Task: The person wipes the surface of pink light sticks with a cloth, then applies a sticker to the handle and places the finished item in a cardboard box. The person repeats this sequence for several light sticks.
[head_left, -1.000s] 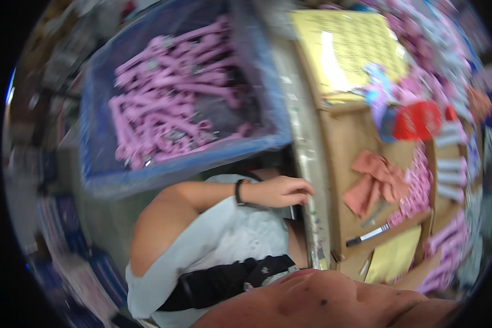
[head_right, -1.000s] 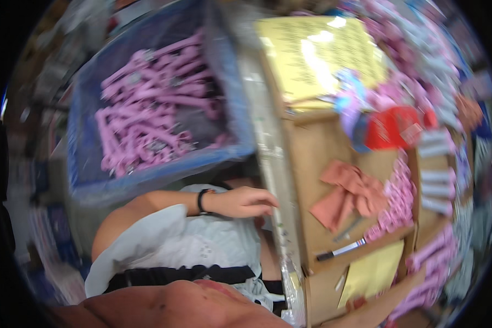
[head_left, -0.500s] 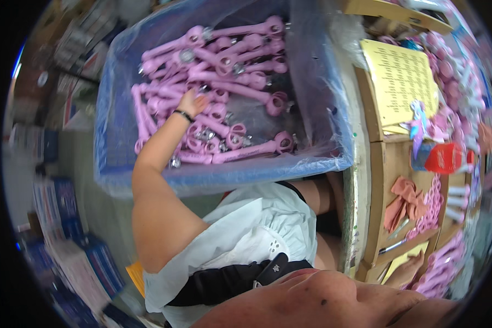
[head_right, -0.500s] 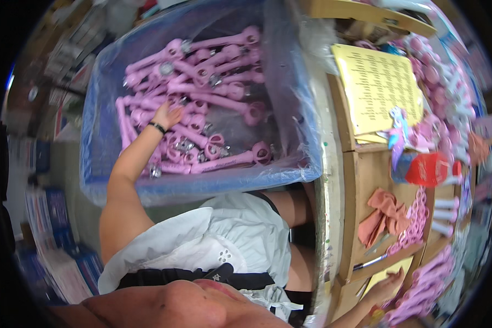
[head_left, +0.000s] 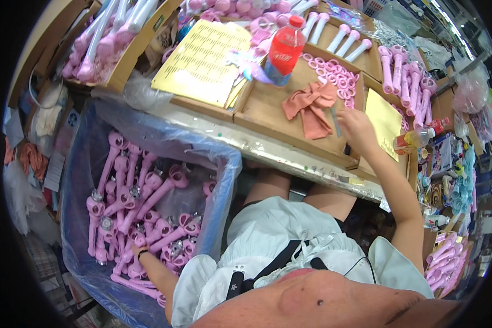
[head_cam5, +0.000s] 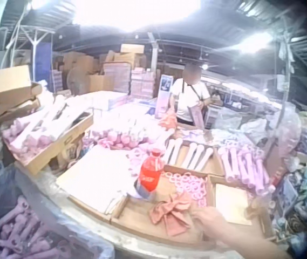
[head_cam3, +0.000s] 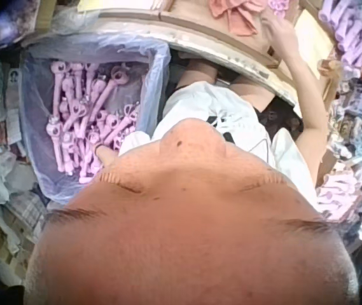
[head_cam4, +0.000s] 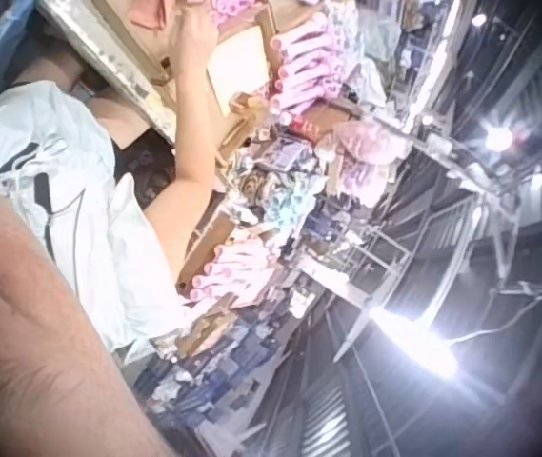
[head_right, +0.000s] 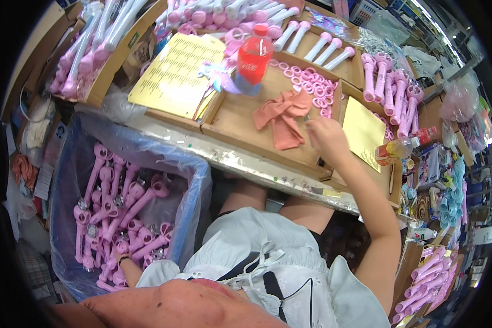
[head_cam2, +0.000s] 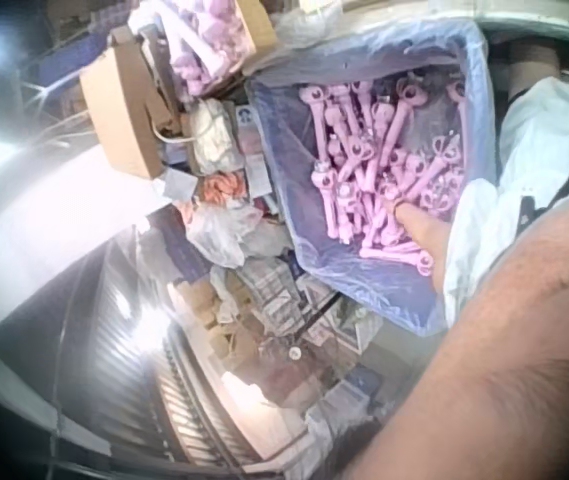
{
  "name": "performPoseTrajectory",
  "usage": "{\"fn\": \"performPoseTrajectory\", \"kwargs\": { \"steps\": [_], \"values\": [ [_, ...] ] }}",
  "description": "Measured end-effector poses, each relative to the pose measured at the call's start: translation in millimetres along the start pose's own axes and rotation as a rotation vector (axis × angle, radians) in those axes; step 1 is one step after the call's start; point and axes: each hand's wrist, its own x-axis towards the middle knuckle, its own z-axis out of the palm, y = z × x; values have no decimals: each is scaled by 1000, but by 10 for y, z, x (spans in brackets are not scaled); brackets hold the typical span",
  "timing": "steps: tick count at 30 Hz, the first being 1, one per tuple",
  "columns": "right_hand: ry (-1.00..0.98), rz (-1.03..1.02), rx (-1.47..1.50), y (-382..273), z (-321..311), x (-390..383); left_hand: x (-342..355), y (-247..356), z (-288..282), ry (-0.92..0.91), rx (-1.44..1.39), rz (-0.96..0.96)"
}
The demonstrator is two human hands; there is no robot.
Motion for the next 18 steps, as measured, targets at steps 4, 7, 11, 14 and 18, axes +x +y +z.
{"fn": "performPoseTrajectory", "kwargs": {
  "steps": [4,7,11,14,18],
  "values": [
    [94,-49,81,25,450,299,-315,-94,-605,322,104,-104],
    [173,-57,3,76,742,431,-578,-32,-1034,280,-1071,-213],
    [-53,70,0,162,697,675,-1268,560,-1359,497,-1467,-45],
    [325,155,414,362,187,822,-1978,1325,-1552,198,-2233,-72],
    [931,339,1146,498,-260,753,-2720,2544,-1612,62,-2065,455]
  ]
}}
